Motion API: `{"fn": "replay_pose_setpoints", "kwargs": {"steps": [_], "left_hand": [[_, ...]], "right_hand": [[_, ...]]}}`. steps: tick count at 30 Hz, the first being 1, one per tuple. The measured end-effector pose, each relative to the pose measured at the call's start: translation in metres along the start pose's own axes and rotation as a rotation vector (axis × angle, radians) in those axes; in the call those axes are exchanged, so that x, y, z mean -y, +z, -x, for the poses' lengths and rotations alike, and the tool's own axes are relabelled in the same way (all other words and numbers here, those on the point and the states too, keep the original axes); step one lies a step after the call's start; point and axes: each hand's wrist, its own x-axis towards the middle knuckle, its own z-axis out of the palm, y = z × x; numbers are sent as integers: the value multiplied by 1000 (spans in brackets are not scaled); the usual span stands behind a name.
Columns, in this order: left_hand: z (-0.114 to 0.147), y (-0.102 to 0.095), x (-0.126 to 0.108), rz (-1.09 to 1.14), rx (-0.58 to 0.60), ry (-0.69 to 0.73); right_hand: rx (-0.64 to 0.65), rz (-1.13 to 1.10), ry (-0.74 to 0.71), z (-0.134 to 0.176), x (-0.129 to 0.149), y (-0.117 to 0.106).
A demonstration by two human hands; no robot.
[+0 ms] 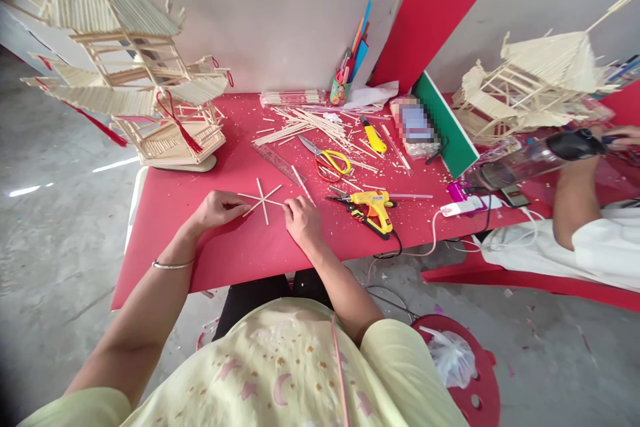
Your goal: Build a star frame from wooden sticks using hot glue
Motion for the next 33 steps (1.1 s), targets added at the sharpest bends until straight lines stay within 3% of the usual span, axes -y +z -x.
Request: {"fn": "replay_pose_setpoints", "kwargs": {"steps": [3, 5, 7, 11, 33], "left_hand": [[-2, 2, -1, 12, -96, 66], [-7, 4, 1, -99, -226, 143], [-11, 5, 5, -195, -278, 191], [-13, 7, 13, -228, -233, 233], [-7, 15, 1, -241, -160, 216]], "right_hand": [[-41, -42, -1, 2, 0, -3], [-22, -63, -38, 4, 3, -5], [26, -71, -94, 7, 6, -8], [88, -39, -162, 13, 16, -8], [58, 19, -96, 15, 19, 0]]}}
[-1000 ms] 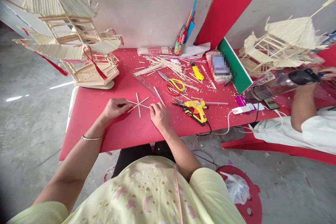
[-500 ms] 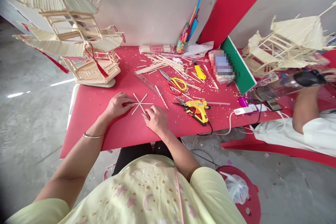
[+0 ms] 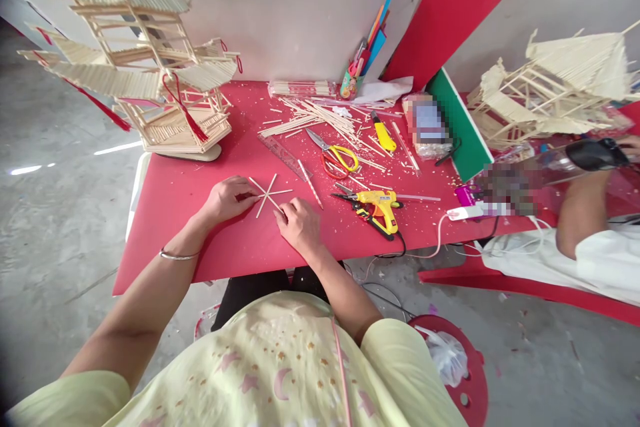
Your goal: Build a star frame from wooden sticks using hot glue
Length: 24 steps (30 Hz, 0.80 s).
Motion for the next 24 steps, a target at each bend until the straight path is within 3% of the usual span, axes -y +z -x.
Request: {"fn": "replay_pose_setpoints", "kwargs": {"steps": [24], "left_hand": [[0, 5, 0, -20, -42, 3]], "right_hand": [[22, -6, -3, 1, 0, 3]]}}
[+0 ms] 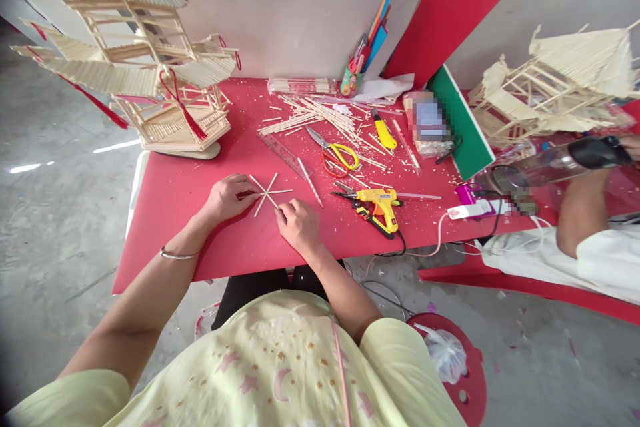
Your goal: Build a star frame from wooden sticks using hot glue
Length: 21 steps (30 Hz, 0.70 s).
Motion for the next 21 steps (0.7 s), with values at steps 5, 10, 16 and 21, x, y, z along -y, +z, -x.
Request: {"fn": "replay_pose_setpoints", "kwargs": {"steps": [5, 10, 16, 21], "left_hand": [[0, -3, -9, 28, -18, -37], [0, -2, -20, 9, 5, -53], [-1, 7, -25, -44, -10, -60], [-2, 10, -28, -62, -1, -112]], "right_hand": [[-6, 0, 6, 2, -1, 0], [0, 15, 50, 0, 3, 0], [56, 107, 172, -5, 16, 0], [137, 199, 225, -6, 28, -6]]}}
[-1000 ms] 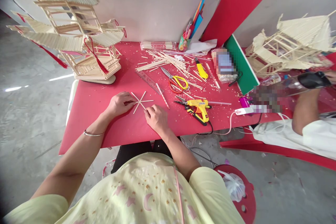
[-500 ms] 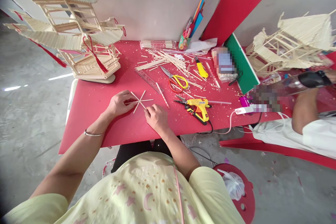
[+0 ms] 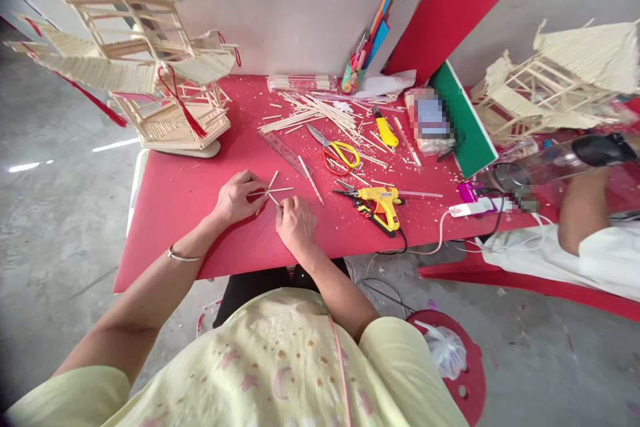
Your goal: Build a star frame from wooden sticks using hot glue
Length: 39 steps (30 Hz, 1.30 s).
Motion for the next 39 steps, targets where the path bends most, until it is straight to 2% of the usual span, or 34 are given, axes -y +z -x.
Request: {"fn": "replay_pose_setpoints", "kwargs": {"steps": [17, 25, 30, 34, 36, 39], "left_hand": [[0, 4, 8, 42, 13, -14], [0, 4, 8, 22, 23, -17], [0, 6, 8, 22, 17, -23], [0, 3, 14, 46, 1, 13], [-1, -4, 11, 62, -56, 59], [0, -14, -11, 144, -265, 27]], "right_hand": [[81, 130, 58, 1, 16, -6], [89, 80, 80, -4, 13, -8], [75, -25, 97, -5, 4, -8], [23, -263, 106, 4, -10, -11], [-46, -429, 86, 9, -16, -16], [-177, -653, 71, 15, -20, -26]]}}
